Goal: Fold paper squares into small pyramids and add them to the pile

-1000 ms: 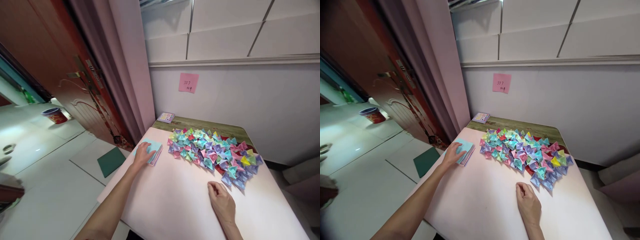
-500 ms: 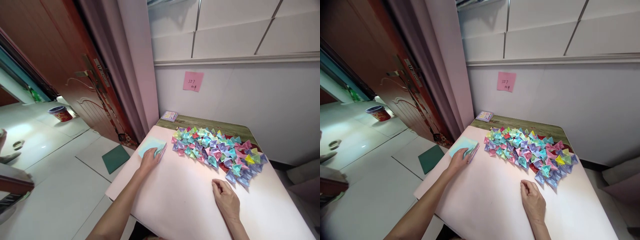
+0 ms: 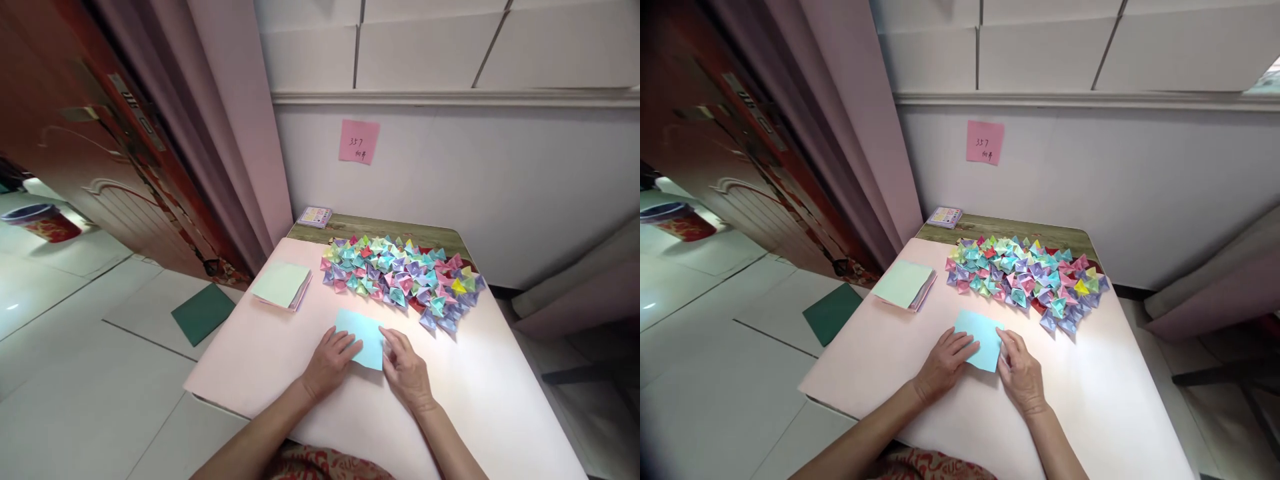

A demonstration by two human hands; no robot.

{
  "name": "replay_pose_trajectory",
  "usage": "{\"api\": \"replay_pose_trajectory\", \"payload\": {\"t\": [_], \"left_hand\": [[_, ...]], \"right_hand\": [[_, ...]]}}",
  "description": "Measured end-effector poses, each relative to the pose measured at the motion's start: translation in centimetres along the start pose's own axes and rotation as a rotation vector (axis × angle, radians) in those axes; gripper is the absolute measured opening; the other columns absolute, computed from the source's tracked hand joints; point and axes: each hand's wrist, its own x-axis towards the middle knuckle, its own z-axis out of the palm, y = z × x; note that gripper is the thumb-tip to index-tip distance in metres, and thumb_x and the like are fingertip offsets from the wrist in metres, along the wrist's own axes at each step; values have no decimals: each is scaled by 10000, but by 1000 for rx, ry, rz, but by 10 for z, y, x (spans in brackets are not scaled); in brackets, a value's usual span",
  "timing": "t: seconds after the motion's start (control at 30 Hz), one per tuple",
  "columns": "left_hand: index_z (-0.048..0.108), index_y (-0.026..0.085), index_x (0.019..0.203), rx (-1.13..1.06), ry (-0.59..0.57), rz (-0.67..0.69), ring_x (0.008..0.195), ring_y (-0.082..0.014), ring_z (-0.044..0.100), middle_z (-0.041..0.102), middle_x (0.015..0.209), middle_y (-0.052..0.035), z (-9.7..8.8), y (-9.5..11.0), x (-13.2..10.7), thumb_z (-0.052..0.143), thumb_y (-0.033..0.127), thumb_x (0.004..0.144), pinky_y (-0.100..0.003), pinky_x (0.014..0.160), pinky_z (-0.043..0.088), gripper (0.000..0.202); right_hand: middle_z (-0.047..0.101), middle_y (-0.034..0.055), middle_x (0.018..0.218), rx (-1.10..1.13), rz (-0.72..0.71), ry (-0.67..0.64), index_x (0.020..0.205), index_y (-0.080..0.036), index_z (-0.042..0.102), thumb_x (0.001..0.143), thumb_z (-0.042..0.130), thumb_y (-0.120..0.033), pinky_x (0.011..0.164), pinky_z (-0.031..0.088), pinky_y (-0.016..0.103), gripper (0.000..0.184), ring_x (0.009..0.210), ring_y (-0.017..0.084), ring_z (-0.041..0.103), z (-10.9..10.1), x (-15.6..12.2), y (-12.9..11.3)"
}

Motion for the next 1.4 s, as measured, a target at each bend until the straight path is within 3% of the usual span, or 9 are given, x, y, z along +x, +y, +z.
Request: {"api": "replay_pose_trajectory", "payload": {"t": [0.13, 0.27, 0.47, 0.67, 0.77, 0.93, 1.17, 1.27, 1.4], "left_hand": [[482, 204, 1355, -106, -46, -5, 1124, -224, 566, 638, 1216, -91, -6, 2, -6, 454, 72, 823, -446, 1019, 418, 548], [507, 200, 1336, -189, -101, -113, 1168, -263, 535, 597, 1270, -118, -16, -9, -9, 504, 64, 715, -486, 1038, 387, 636], [694, 232, 936, -285, -84, -368, 1084, -262, 554, 639, 1106, -82, -20, -23, -6, 521, 47, 670, -454, 959, 422, 367], [649, 207, 776, -253, 10, -527, 1071, -257, 534, 633, 1077, -72, -8, -14, 8, 588, 239, 812, -424, 946, 410, 78], [627, 194, 891, -198, 94, -636, 1115, -275, 511, 604, 1148, -92, 1, -11, 11, 625, 187, 757, -437, 960, 404, 135], [563, 194, 1127, -161, 117, -650, 1212, -288, 468, 554, 1269, -116, 8, -9, 9, 631, 164, 737, -460, 1031, 361, 396], [549, 180, 1177, -164, 89, -619, 1231, -291, 461, 544, 1294, -130, 6, -10, 6, 617, 174, 758, -472, 1054, 347, 425], [556, 195, 1173, -203, 83, -613, 1239, -300, 462, 548, 1291, -124, 3, -10, 5, 621, 181, 755, -494, 1055, 343, 423], [535, 204, 1164, -371, 235, -681, 1178, -279, 513, 573, 1231, -118, -9, -5, 9, 633, 236, 771, -481, 1030, 378, 407]], "right_hand": [[624, 44, 1193, 60, -50, -51, 1197, -271, 639, 728, 401, 3, 743, 533, 230, 592, 979, 151, 652, 7, -4, -5], [680, 37, 1043, 98, -5, -87, 1000, -260, 726, 787, 443, -69, 735, 534, 261, 402, 917, 173, 666, 8, -9, -3], [671, 68, 1043, 204, 171, -102, 960, -237, 738, 809, 552, -263, 693, 509, 290, 241, 822, 200, 652, 0, -9, -8], [600, -15, 611, 187, 495, -71, 746, -215, 648, 843, 543, -485, 552, 395, 259, 306, 550, 160, 552, -7, 8, -14], [641, -4, 716, 98, 598, -59, 878, -218, 627, 787, 590, -500, 596, 407, 268, 299, 655, 187, 609, -6, 19, -15], [647, 89, 1039, -97, 528, -103, 1066, -212, 574, 725, 638, -498, 637, 403, 294, 450, 861, 238, 639, -6, 34, -23], [663, 29, 702, -167, 595, -315, 814, -231, 585, 606, 740, -498, 522, 308, 267, 372, 650, 227, 620, -11, 47, -27], [585, -22, 552, -65, 553, -309, 576, -236, 519, 636, 707, -492, 481, 260, 248, 323, 520, 169, 544, -10, 40, -23], [545, -39, 532, 178, 552, -201, 525, -221, 521, 639, 699, -489, 463, 264, 232, 342, 514, 140, 501, -11, 33, -21]]}}
